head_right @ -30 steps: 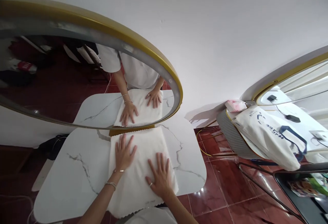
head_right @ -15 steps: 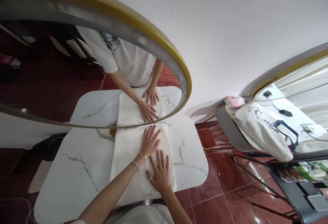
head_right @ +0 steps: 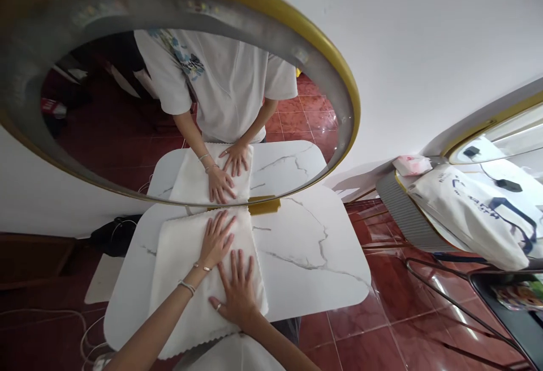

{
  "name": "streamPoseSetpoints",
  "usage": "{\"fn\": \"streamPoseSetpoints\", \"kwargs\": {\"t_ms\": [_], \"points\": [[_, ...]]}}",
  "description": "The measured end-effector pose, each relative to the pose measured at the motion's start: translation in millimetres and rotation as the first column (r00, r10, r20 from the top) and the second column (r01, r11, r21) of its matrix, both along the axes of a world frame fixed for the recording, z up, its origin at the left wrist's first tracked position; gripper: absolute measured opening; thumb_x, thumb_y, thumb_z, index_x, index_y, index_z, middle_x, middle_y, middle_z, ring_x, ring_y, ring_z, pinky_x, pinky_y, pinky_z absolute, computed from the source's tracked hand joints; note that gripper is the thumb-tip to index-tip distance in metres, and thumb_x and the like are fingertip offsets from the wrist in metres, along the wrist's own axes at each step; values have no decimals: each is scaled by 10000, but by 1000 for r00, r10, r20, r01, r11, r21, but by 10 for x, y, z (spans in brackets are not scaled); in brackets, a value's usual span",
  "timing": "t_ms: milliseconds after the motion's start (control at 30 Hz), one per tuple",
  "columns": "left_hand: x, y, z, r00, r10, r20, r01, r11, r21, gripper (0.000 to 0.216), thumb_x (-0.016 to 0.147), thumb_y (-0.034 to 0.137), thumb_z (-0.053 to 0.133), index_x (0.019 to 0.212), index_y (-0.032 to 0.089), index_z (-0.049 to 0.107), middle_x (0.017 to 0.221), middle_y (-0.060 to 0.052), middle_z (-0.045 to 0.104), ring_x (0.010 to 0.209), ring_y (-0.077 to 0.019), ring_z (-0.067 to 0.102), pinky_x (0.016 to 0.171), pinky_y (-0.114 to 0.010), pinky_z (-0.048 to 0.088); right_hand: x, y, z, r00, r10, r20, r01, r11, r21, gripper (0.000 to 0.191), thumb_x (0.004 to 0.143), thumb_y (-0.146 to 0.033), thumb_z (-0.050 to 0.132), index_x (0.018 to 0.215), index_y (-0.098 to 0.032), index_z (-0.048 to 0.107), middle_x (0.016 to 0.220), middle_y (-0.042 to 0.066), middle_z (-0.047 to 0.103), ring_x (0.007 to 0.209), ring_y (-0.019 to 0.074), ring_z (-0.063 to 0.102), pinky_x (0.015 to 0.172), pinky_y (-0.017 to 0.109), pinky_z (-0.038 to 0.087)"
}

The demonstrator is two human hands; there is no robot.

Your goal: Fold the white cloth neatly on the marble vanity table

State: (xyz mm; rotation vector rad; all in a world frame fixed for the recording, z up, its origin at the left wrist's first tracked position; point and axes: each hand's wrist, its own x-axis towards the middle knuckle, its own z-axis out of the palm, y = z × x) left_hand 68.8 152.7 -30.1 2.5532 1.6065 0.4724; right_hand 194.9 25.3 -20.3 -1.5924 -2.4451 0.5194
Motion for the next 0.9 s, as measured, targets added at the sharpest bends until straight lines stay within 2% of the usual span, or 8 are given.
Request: {"fn": "streamPoseSetpoints", "kwargs": {"t_ms": [100, 200, 367, 467, 567, 767, 833, 900], "points": [[-95, 42, -3, 999, -47, -9, 46, 999, -22, 624, 845, 115, 401, 1452, 255, 355, 1579, -68, 214, 1462, -258, 157, 1176, -530, 147, -144, 37, 50, 1000, -7, 5, 8, 1000, -9, 871, 890, -645, 403, 1524, -245, -41, 1577, 174, -17, 1435, 422, 42, 1070, 695, 90], [109, 83, -33, 986, -166, 5, 166, 985, -56, 699, 793, 63, 407, 1469, 217, 319, 1575, -71, 230, 1469, -242, 123, 1190, -528, 105, -74, -16, -37, 998, -48, 50, 47, 999, 27, 851, 889, -630, 423, 1527, -262, -3, 1581, 157, 8, 1441, 399, 61, 1090, 664, 106], [681, 60, -63, 947, -310, 81, 315, 948, -47, 601, 852, 160, 432, 1445, 228, 363, 1578, -62, 222, 1471, -237, 105, 1195, -524, 122, 242, -209, -251, 966, -214, 145, 189, 968, 164, 805, 892, -609, 442, 1528, -265, 89, 1582, 137, 103, 1444, 387, 80, 1101, 640, 130], [770, 3, -70, 946, -296, 135, 303, 952, -36, 524, 905, 228, 408, 1429, 229, 384, 1577, -71, 222, 1467, -227, 135, 1187, -513, 173, 306, -263, -277, 955, -247, 167, 209, 954, 216, 762, 912, -578, 427, 1527, -253, 116, 1583, 142, 101, 1446, 379, 73, 1106, 626, 141], [438, -93, -79, 976, -156, 153, 164, 986, -40, 522, 920, 213, 385, 1441, 216, 360, 1575, -84, 224, 1461, -214, 164, 1177, -503, 217, 150, -268, -251, 955, -245, 165, 205, 953, 224, 748, 920, -555, 423, 1529, -251, 112, 1584, 148, 85, 1445, 385, 69, 1101, 631, 142], [-999, -450, -48, 993, 103, 57, -99, 993, -70, 507, 938, 334, 432, 1438, 287, 371, 1590, -80, 160, 1452, -276, 190, 1151, -537, 229, -485, -213, -195, 994, 7, 112, -27, 984, 177, 749, 895, -589, 446, 1521, -293, 161, 1560, 136, 214, 1424, 384, 175, 1095, 629, 149], [-1360, -571, -28, 976, 218, 20, -217, 974, -64, 510, 932, 364, 449, 1433, 301, 382, 1595, -83, 129, 1451, -312, 179, 1140, -580, 206, -623, -88, -179, 996, -6, 88, -10, 985, 173, 675, 915, -549, 436, 1507, -295, 231, 1501, 129, 348, 1389, 350, 277, 1108, 598, 165], [-1563, -649, -17, 957, 290, -10, -290, 956, -54, 534, 920, 392, 472, 1438, 308, 375, 1597, -76, 119, 1455, -327, 152, 1140, -592, 189, -694, 127, -170, 995, -72, 70, 58, 981, 186, 619, 938, -496, 419, 1493, -257, 285, 1447, 126, 424, 1372, 318, 309, 1124, 564, 178]]}}
